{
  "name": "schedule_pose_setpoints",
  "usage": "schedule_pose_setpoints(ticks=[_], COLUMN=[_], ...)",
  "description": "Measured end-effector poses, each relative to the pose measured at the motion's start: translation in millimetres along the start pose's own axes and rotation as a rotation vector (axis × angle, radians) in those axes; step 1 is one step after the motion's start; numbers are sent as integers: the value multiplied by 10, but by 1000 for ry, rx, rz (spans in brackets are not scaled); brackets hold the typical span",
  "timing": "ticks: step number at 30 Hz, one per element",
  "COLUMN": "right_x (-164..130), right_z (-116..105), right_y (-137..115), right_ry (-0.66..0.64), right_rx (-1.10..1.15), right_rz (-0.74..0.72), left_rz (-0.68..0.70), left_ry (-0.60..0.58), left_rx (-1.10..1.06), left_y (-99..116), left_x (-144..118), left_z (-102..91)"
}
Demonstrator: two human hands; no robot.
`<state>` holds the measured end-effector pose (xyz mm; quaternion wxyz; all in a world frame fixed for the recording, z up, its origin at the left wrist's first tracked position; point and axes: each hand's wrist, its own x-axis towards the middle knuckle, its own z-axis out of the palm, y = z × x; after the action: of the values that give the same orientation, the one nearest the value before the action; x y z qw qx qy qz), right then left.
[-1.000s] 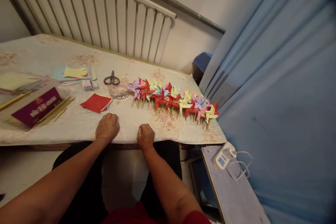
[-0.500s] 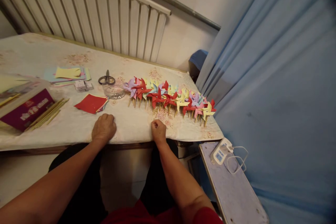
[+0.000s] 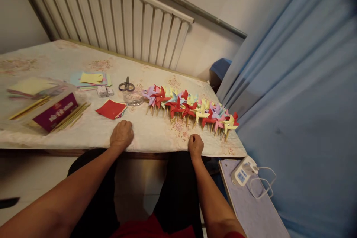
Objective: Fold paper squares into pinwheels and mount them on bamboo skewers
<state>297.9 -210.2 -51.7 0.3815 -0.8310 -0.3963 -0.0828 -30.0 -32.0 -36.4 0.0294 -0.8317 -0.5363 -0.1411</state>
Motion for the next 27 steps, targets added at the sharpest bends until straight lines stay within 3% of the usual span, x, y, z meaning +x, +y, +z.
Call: schedule_pose_setpoints(ticks=[27], right_x=[341], right_z=[230], right_y=[82], right_ry=[217], right_rx=[-32], right_rz=[224], left_rz=[14], left_ry=[6], left_rx=[-8], left_y=[-19], left_x=[31], left_z=[17])
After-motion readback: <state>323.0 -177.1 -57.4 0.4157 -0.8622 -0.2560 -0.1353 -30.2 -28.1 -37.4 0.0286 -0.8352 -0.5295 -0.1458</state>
